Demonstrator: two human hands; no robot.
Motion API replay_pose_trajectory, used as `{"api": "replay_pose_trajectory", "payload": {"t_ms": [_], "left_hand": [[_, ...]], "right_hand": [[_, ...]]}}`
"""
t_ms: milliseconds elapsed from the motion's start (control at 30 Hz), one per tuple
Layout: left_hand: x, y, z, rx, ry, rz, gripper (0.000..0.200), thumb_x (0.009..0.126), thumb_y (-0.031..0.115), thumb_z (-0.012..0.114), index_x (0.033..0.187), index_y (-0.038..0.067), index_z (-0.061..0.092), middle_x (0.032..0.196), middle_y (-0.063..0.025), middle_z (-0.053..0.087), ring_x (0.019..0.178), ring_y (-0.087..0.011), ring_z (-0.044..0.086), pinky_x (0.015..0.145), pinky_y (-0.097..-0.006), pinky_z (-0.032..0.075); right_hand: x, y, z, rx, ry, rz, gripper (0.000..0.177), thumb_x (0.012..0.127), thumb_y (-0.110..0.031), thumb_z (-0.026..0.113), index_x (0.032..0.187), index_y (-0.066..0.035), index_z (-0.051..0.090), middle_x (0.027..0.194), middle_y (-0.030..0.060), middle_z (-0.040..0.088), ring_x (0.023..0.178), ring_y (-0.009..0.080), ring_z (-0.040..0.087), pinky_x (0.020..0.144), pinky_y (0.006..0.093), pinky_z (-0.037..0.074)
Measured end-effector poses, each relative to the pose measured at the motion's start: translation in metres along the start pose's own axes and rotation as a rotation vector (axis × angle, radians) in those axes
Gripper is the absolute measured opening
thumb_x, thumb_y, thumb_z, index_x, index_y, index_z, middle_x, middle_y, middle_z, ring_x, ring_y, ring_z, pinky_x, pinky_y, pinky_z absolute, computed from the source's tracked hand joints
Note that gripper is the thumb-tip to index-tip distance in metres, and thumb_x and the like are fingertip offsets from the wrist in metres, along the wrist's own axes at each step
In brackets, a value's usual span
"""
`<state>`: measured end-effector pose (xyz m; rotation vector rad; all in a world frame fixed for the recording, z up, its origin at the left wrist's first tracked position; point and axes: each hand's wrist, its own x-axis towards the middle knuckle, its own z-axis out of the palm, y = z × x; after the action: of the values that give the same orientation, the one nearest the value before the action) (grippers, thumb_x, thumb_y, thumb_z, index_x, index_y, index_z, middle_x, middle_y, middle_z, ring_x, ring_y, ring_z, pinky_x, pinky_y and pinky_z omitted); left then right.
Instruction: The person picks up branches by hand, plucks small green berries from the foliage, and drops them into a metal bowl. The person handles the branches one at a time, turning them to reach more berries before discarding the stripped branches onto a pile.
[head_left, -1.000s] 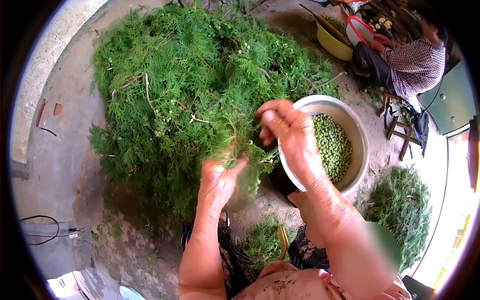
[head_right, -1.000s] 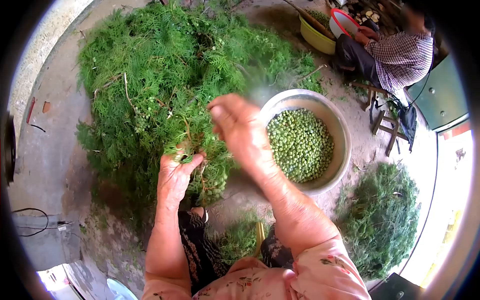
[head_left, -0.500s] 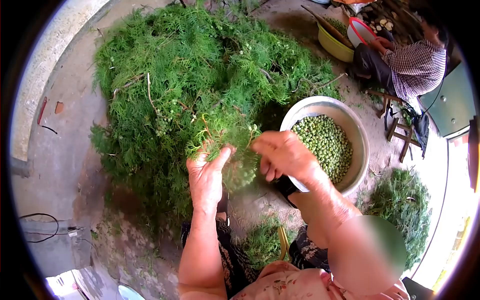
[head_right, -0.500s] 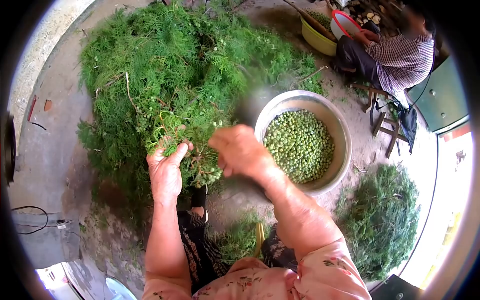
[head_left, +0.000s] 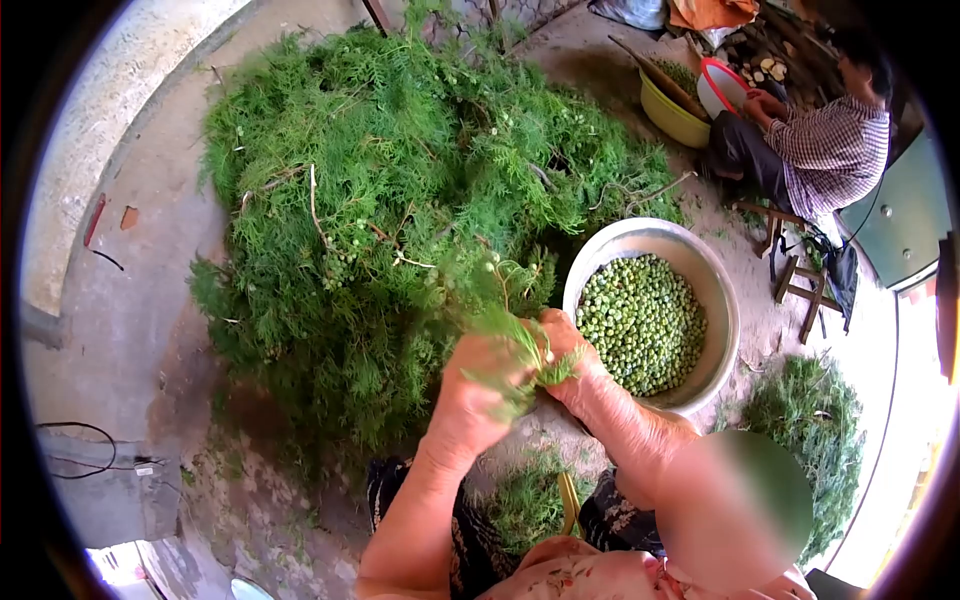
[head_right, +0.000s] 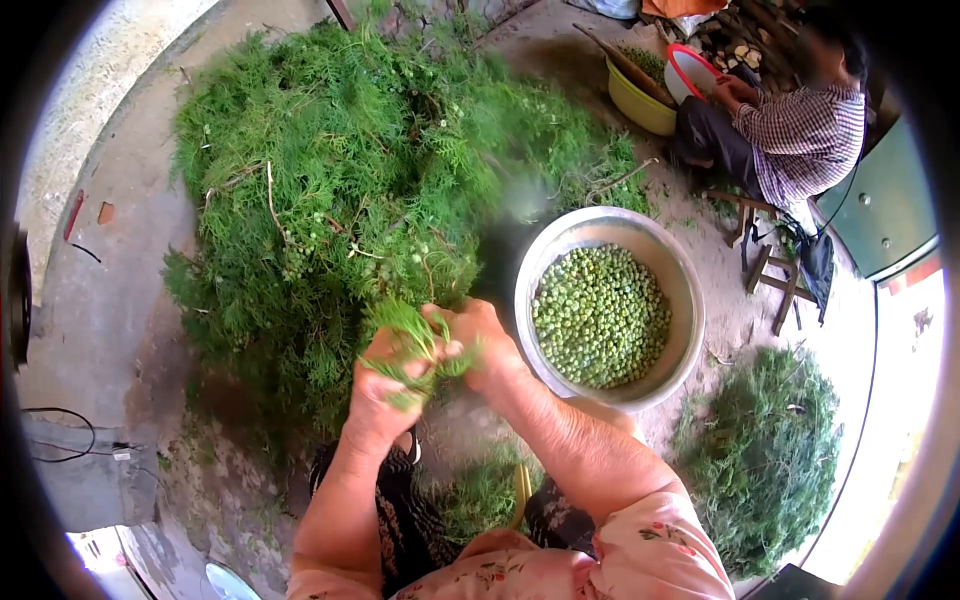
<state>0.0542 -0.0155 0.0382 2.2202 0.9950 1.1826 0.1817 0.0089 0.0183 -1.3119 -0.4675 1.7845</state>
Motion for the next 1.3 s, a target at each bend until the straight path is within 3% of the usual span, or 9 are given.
{"api": "replay_pose_trajectory", "payload": {"t_ms": [133,200,333,500,600,733,1000,1167,1300], "left_hand": [[-0.017,0.005,0.004,-0.279,-0.056,-0.136,0.061,0.061,0.008,0.074,0.118,0.018,0.056,0.104,-0.0047,0.059,0.094,-0.0230,0.057,0.089,-0.0394,0.041],[-0.007,0.010,-0.012,-0.929,-0.111,-0.461,0.059,0.067,0.014,0.074,0.122,0.012,0.053,0.113,-0.0071,0.058,0.096,-0.0233,0.058,0.087,-0.0391,0.044],[-0.009,-0.016,-0.020,-1.502,0.290,-0.615,0.043,0.090,0.028,0.046,0.118,-0.004,0.046,0.092,-0.0179,0.064,0.083,-0.0330,0.063,0.085,-0.0468,0.048],[0.003,-0.011,-0.042,-1.153,0.318,-0.822,0.029,0.073,-0.003,0.050,0.101,-0.005,0.055,0.084,-0.0167,0.061,0.056,-0.0183,0.059,0.060,-0.0387,0.057],[0.003,-0.020,-0.050,-0.884,-0.214,-0.800,0.019,0.081,0.009,0.059,0.090,-0.008,0.062,0.074,-0.0142,0.062,0.052,-0.0166,0.059,0.052,-0.0299,0.053],[0.000,-0.025,-0.017,-0.182,-0.021,-0.688,0.031,0.078,0.024,0.069,0.096,-0.001,0.063,0.083,-0.0111,0.065,0.066,-0.0158,0.062,0.058,-0.0279,0.050],[0.009,-0.015,-0.009,-0.629,0.269,-0.696,0.022,0.085,0.025,0.062,0.087,0.003,0.064,0.080,-0.0053,0.062,0.065,-0.0106,0.054,0.062,-0.0260,0.045],[0.008,-0.015,-0.005,-1.115,0.385,-0.775,0.014,0.087,0.012,0.058,0.097,0.005,0.064,0.102,-0.0138,0.064,0.075,-0.0097,0.055,0.064,-0.0222,0.043],[0.011,-0.010,-0.009,-1.245,0.467,-0.789,0.007,0.087,0.010,0.057,0.090,0.009,0.062,0.098,-0.0170,0.065,0.073,-0.0111,0.058,0.057,-0.0214,0.042]], "right_hand": [[-0.019,-0.025,0.009,-0.072,0.127,0.031,0.023,0.085,-0.020,0.061,0.097,-0.002,0.054,0.078,0.0067,0.058,0.067,0.0141,0.055,0.057,0.0290,0.047],[0.019,0.004,-0.006,-0.072,-0.035,-0.242,0.017,0.086,-0.016,0.059,0.095,-0.002,0.057,0.077,0.0052,0.059,0.065,0.0126,0.055,0.054,0.0272,0.047],[0.008,0.001,0.001,-0.156,-0.038,-0.358,0.014,0.089,-0.010,0.053,0.100,-0.003,0.057,0.078,0.0036,0.061,0.064,0.0100,0.056,0.051,0.0236,0.048],[0.022,0.014,-0.010,-0.469,-0.027,-0.473,0.029,0.080,0.007,0.049,0.109,0.002,0.053,0.093,0.0118,0.064,0.074,0.0139,0.063,0.057,0.0262,0.051],[0.022,0.018,-0.009,-0.683,0.106,-0.633,0.011,0.087,-0.009,0.057,0.095,-0.001,0.059,0.080,0.0024,0.062,0.075,0.0086,0.056,0.063,0.0241,0.047],[0.024,0.025,-0.009,-0.554,0.045,-0.692,0.009,0.085,-0.003,0.057,0.093,0.000,0.059,0.081,0.0033,0.063,0.077,0.0087,0.054,0.067,0.0255,0.044],[-0.004,0.014,0.005,-1.001,0.002,-0.681,0.018,0.090,0.001,0.041,0.096,0.000,0.058,0.085,0.0022,0.062,0.079,0.0053,0.048,0.065,0.0242,0.042],[-0.007,0.014,0.006,-0.796,-0.152,-0.857,0.011,0.089,-0.003,0.051,0.097,-0.001,0.058,0.083,-0.0012,0.060,0.076,0.0060,0.047,0.063,0.0232,0.041],[0.003,0.028,0.007,-0.431,-0.306,-0.550,0.019,0.083,0.002,0.049,0.102,0.002,0.053,0.092,0.0135,0.056,0.088,0.0195,0.054,0.079,0.0313,0.045]]}}
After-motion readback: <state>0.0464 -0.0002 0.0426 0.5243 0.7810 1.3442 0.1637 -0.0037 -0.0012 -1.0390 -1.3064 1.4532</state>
